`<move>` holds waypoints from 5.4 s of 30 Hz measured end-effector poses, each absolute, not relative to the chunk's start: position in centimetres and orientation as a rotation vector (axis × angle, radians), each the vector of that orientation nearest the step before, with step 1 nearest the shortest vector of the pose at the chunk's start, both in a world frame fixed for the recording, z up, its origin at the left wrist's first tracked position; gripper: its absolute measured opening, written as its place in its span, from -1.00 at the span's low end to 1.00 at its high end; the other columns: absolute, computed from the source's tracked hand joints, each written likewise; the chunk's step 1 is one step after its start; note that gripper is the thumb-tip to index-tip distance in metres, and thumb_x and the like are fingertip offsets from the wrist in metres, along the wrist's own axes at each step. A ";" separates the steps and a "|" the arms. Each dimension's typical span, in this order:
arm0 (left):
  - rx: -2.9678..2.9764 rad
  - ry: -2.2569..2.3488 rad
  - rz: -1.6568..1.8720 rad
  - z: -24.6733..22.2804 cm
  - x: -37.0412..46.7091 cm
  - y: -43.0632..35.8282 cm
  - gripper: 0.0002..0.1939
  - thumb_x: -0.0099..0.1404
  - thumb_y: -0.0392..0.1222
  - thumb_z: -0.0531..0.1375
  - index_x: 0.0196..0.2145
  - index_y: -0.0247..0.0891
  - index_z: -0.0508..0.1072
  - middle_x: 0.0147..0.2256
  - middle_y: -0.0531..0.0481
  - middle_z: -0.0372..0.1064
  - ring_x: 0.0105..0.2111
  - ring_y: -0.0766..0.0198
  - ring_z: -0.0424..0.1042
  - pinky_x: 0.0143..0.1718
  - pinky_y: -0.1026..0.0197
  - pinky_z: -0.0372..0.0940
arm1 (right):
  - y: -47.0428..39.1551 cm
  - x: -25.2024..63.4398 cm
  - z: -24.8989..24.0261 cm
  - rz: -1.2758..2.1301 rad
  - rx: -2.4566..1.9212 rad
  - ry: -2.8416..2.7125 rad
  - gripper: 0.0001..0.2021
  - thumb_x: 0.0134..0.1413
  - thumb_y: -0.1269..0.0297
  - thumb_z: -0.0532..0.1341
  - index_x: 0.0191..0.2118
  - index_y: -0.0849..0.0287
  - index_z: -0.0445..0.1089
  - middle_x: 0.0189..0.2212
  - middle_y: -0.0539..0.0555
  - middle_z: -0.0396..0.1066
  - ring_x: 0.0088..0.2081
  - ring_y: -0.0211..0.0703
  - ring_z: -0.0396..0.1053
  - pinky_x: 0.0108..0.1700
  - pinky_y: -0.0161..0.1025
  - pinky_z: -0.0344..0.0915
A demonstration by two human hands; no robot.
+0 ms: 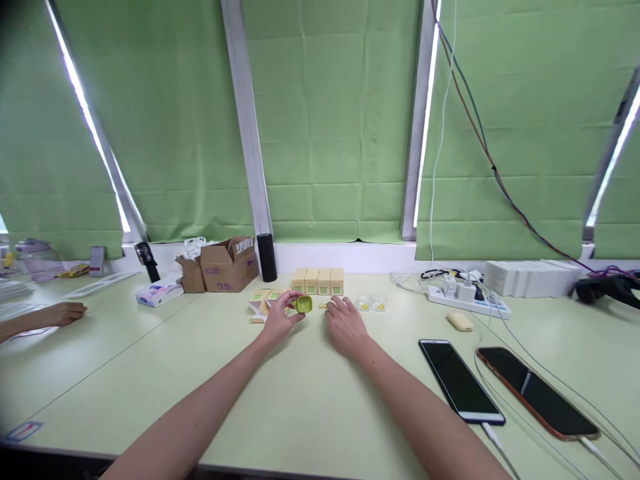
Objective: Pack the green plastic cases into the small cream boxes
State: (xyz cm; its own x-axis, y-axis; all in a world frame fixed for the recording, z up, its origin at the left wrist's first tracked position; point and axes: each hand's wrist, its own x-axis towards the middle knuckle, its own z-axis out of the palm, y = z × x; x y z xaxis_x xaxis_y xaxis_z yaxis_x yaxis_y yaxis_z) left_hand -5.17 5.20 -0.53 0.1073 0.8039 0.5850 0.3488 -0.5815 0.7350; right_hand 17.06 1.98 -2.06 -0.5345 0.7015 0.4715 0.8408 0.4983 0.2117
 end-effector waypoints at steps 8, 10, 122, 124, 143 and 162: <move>2.015 1.145 1.541 -0.2 -5.4 5.3 -0.52 0.00 -0.42 0.35 -0.09 -0.15 0.51 -0.05 -0.05 0.43 -0.07 0.14 0.46 -0.03 0.09 0.30 | 4.9 15.5 -1.6 -0.526 -1.348 -2.543 -0.67 0.20 0.42 0.10 -0.05 0.29 0.57 0.13 0.34 0.44 0.41 0.17 -0.01 0.43 0.14 -0.25; 2.032 1.134 1.536 0.0 -5.2 5.1 -0.52 0.00 -0.43 0.35 -0.09 -0.15 0.51 -0.05 -0.05 0.42 -0.07 0.14 0.45 -0.02 0.09 0.31 | 5.4 15.3 -1.7 -0.497 -1.377 -2.542 -0.67 0.19 0.45 0.10 -0.08 0.30 0.59 0.05 0.34 0.49 0.39 0.19 0.03 0.43 0.16 -0.24; 2.379 0.737 1.350 0.2 -2.0 -0.6 -0.45 0.13 -0.46 0.34 0.07 -0.14 0.49 -0.01 -0.16 0.28 0.07 0.02 0.34 0.15 -0.10 0.31 | -2.8 17.1 -1.0 -0.618 -0.825 -1.855 -0.76 0.32 0.47 0.10 -0.32 0.17 0.47 -0.54 0.01 0.37 -0.47 -0.21 0.22 -0.39 -0.24 0.02; 2.391 0.728 1.351 0.2 -2.1 -0.5 -0.45 0.14 -0.46 0.34 0.08 -0.13 0.49 0.00 -0.16 0.28 0.08 0.02 0.34 0.16 -0.10 0.31 | -2.8 17.1 -1.0 -0.620 -0.818 -1.848 -0.76 0.32 0.47 0.10 -0.32 0.17 0.47 -0.54 0.00 0.38 -0.47 -0.22 0.22 -0.40 -0.24 0.01; 2.354 0.812 1.421 0.2 -2.6 0.0 -0.47 0.16 -0.42 0.34 0.08 -0.11 0.49 0.00 -0.17 0.34 0.14 -0.02 0.27 0.18 -0.19 0.28 | -3.2 18.6 -0.6 -0.383 -0.775 -1.892 -0.62 0.23 0.46 0.14 0.13 0.10 0.38 -0.16 0.19 0.52 -0.16 0.01 0.47 -0.22 -0.10 0.44; 2.093 0.972 1.432 0.8 -1.8 -0.4 -0.83 0.31 -0.23 0.25 -0.14 -0.16 0.55 -0.12 -0.13 0.49 0.04 0.03 0.32 -0.01 -0.04 0.32 | -2.8 17.1 -1.5 0.138 -0.707 -1.700 -0.57 0.26 0.46 0.15 0.20 0.00 0.33 0.08 0.19 0.37 0.06 0.04 0.44 0.05 0.10 0.58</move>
